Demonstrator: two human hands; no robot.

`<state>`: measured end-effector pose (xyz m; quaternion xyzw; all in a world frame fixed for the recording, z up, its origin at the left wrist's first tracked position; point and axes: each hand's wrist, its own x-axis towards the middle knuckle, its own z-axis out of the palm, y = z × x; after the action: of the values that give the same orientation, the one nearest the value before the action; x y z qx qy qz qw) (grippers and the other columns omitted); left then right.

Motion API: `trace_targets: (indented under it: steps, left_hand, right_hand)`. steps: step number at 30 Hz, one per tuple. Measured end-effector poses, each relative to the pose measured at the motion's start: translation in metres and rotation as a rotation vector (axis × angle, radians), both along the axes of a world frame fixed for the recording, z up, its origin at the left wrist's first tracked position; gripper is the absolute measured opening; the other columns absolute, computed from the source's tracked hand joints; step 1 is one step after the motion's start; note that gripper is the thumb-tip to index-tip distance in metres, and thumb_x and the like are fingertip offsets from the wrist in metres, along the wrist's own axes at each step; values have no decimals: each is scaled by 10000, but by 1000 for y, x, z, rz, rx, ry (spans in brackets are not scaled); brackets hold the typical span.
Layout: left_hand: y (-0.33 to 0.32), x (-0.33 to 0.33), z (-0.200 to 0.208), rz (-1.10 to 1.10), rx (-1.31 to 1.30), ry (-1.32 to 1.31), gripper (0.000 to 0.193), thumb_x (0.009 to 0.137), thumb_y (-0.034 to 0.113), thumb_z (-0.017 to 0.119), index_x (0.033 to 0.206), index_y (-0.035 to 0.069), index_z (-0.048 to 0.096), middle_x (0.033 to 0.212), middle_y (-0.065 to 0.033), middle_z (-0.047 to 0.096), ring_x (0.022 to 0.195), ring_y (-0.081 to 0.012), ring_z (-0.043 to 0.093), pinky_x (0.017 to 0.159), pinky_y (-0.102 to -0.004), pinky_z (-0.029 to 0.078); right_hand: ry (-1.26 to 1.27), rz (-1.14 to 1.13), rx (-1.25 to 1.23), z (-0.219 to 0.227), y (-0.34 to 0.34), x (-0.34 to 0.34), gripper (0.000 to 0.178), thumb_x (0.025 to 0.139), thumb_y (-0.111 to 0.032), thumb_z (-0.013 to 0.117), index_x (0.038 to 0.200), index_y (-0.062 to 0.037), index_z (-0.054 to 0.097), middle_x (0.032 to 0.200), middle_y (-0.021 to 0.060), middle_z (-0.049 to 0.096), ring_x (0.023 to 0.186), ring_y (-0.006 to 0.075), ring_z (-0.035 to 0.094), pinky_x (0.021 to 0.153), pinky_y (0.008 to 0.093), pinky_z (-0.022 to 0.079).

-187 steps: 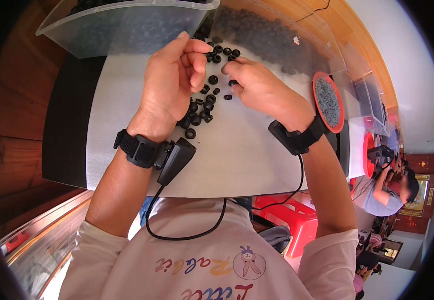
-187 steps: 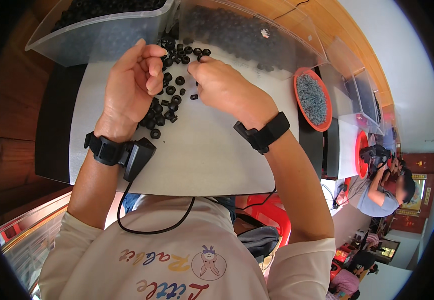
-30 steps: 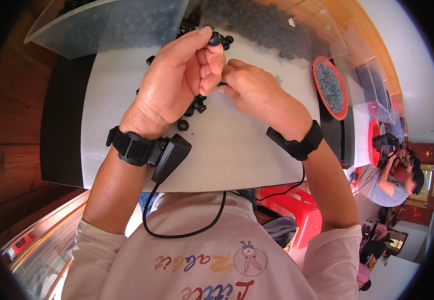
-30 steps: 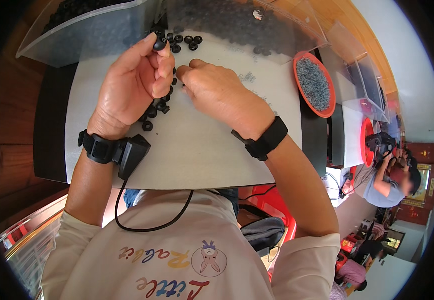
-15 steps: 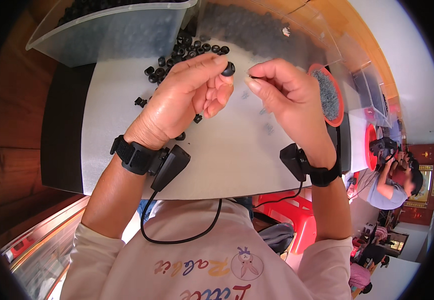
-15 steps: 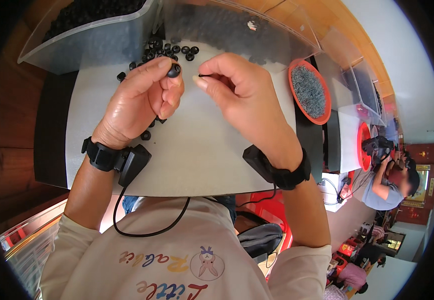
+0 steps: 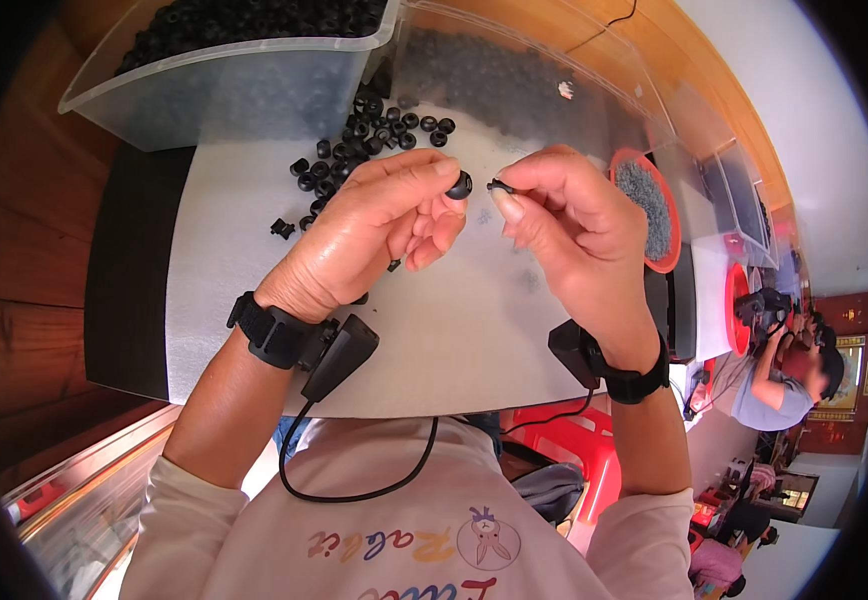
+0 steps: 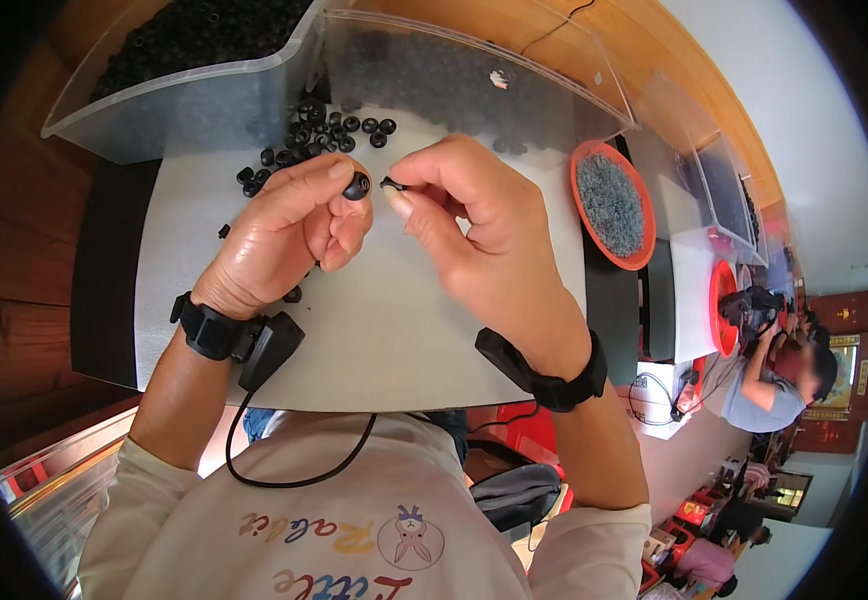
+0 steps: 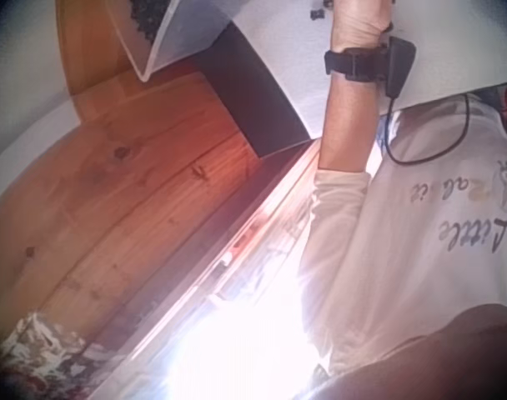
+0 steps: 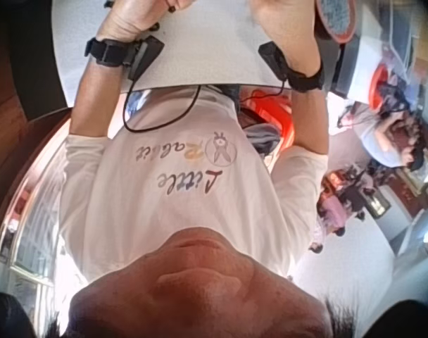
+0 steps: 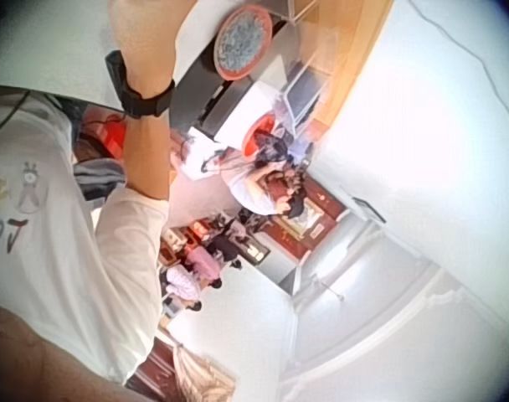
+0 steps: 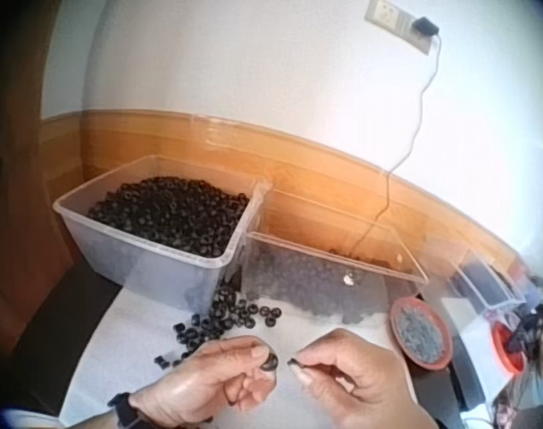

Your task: The person repeatedly picks up small black plastic components from a table and inserts a smaller piece into a larger piece. They handle the items one at a time, performing a repetitive assembly action throughout the clip.

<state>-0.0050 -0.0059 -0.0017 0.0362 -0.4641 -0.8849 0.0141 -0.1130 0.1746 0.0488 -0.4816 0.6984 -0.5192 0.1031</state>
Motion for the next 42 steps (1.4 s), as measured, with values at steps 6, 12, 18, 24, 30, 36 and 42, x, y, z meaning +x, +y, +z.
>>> trace_targets:
  steps: [6, 12, 18, 24, 30, 36, 42]
  left_hand:
    - [1, 1, 3, -3, -22, -8, 329, 1061, 364, 530, 849, 116, 572, 705, -4, 558, 588, -97, 461, 521, -256, 316]
    - [3, 1, 4, -8, -49, -1, 341, 1057, 374, 536, 835, 118, 570, 680, -5, 535, 572, -100, 434, 514, -257, 292]
    - [4, 2, 5, -8, -48, -15, 353, 1057, 384, 538, 838, 110, 573, 675, -5, 526, 564, -99, 425, 512, -256, 287]
    - [5, 3, 5, 0, -65, -13, 375, 1075, 389, 520, 849, 97, 583, 675, -3, 524, 563, -93, 425, 508, -250, 293]
    - [5, 3, 2, 3, -102, -15, 384, 1087, 382, 512, 871, 77, 596, 682, -8, 539, 563, -89, 439, 501, -242, 319]
    - [8, 2, 1, 7, -134, -6, 398, 1101, 400, 488, 903, 76, 606, 692, -19, 566, 563, -86, 453, 495, -236, 334]
    - [8, 1, -2, 21, -148, 3, 379, 1099, 413, 494, 1002, 82, 649, 699, -23, 582, 557, -84, 460, 496, -235, 343]
  right_hand:
    - [149, 93, 15, -2, 1, -5, 184, 967, 50, 655, 1150, 37, 663, 996, 60, 629, 779, 88, 609, 681, 229, 512]
    - [117, 52, 104, 4, 0, 0, 97, 964, 50, 654, 1058, 23, 657, 1008, 56, 640, 806, 96, 612, 693, 248, 515]
    - [335, 82, 10, 3, -7, -4, 149, 860, 94, 667, 969, 0, 630, 870, 97, 626, 698, 215, 612, 625, 299, 489]
    - [357, 95, 11, 7, -7, -4, 142, 852, 96, 666, 947, -6, 642, 870, 102, 637, 689, 235, 615, 611, 309, 480]
    - [396, 111, 110, 11, -2, -6, 115, 902, 77, 685, 1002, 27, 659, 948, 100, 667, 778, 143, 644, 684, 257, 520]
    - [374, 109, 118, 11, 0, -5, 121, 895, 88, 680, 999, 28, 659, 936, 99, 662, 733, 140, 647, 652, 259, 515]
    - [487, 117, 100, 12, -2, 0, 121, 880, 86, 696, 977, 24, 659, 914, 106, 659, 707, 163, 642, 627, 270, 502]
